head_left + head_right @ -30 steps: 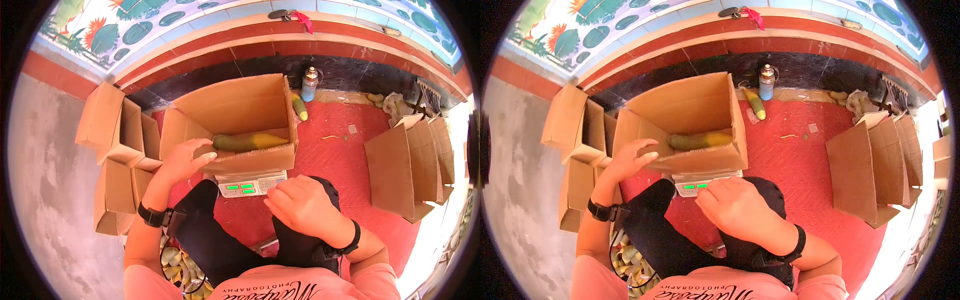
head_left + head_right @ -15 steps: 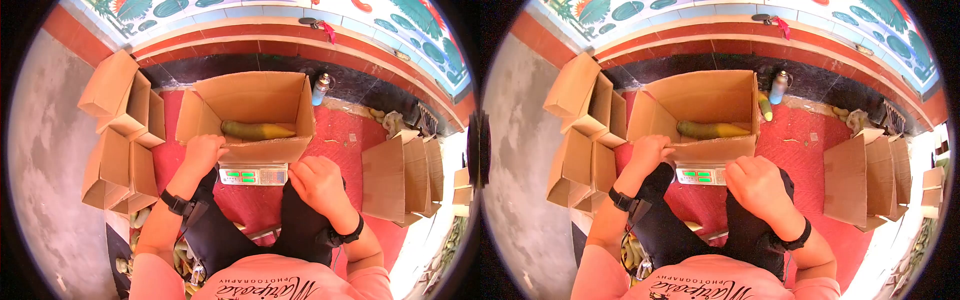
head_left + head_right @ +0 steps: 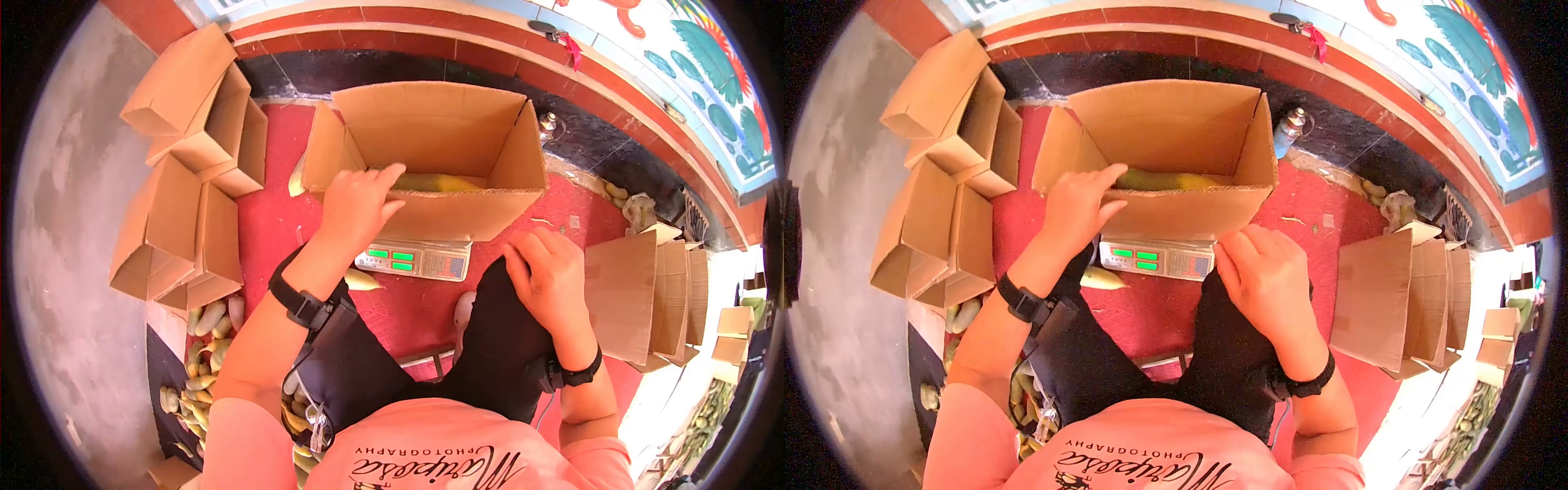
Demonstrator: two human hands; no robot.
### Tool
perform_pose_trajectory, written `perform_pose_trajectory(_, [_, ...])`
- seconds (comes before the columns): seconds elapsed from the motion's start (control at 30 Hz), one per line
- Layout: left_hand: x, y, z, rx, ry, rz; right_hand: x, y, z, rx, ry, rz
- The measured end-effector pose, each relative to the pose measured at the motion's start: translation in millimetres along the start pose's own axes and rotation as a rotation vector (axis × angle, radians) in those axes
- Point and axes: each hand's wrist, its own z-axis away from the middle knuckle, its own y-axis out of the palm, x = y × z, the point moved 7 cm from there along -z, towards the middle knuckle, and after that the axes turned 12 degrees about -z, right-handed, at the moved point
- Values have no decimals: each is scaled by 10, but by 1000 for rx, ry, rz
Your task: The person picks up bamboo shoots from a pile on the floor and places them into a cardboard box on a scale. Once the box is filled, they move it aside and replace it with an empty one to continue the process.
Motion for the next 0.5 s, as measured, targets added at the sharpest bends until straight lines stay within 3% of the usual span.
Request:
perform_pose_trajectory(0.07, [23, -226, 41, -222, 22, 72, 11, 27, 8, 21, -42, 58])
perform_pose_trajectory(0.17, [250, -446, 168, -263, -110, 83, 6, 70, 35, 24, -9, 55])
perform_pose_trajectory(0.47, [1347, -451, 1402, -283, -566, 374, 71, 148, 2, 48, 37, 63])
perform_pose_trajectory(0.5, [1453, -288, 1618, -191, -628, 370, 78, 168, -7, 53, 34, 44])
